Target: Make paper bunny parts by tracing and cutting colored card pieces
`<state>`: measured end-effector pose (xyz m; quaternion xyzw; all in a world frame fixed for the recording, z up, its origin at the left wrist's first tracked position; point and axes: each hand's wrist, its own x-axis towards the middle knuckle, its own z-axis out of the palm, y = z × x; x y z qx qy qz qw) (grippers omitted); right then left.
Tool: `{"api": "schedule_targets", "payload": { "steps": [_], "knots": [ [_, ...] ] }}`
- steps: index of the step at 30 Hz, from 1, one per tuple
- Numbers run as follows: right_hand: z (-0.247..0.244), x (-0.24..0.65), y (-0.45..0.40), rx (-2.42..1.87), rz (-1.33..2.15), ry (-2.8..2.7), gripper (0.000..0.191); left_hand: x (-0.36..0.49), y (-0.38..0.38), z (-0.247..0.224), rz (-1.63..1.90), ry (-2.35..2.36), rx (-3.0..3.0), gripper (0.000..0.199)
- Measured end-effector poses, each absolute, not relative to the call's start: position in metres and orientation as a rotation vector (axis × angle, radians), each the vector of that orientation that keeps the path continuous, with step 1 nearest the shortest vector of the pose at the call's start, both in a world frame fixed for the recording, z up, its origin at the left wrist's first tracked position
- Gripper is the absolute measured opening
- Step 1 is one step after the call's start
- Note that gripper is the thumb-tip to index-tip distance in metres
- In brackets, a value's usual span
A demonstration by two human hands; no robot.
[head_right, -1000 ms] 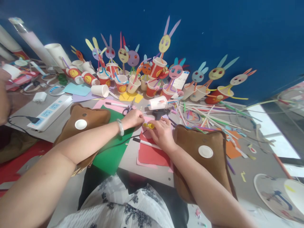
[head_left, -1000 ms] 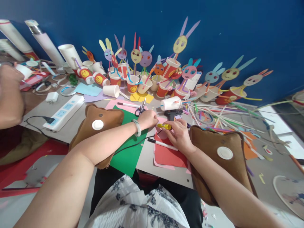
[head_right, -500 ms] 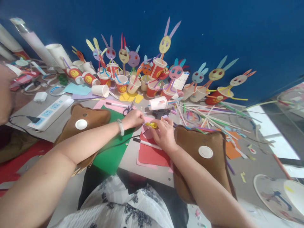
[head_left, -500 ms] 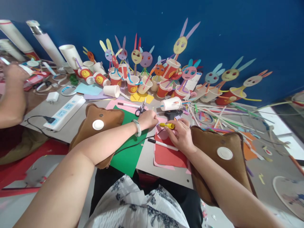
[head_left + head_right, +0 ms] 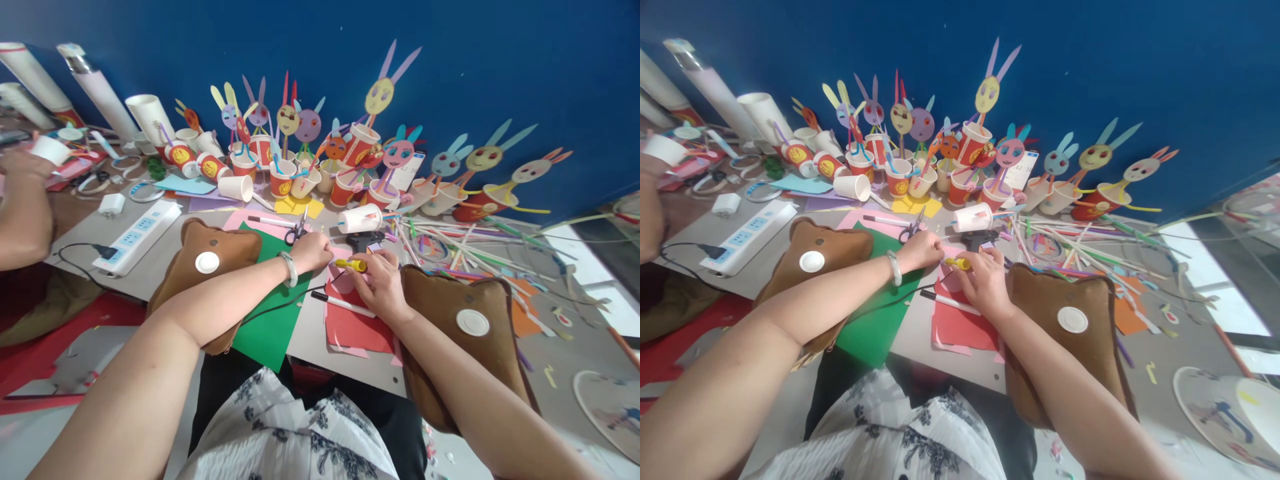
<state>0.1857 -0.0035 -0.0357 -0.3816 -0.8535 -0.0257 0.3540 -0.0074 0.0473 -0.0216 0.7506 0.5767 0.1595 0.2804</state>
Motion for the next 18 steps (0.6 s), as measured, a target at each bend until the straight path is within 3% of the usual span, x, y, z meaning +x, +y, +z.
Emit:
{"api": "schedule_targets", "payload": {
  "steps": [18],
  "knots": [
    [-0.0365, 0.1849, -0.0015, -1.015, -0.069, -2.174, 0.011, -0.0081, 0.0456, -0.0203, 0.422, 1.541, 2.053, 0.014]
  ]
}}
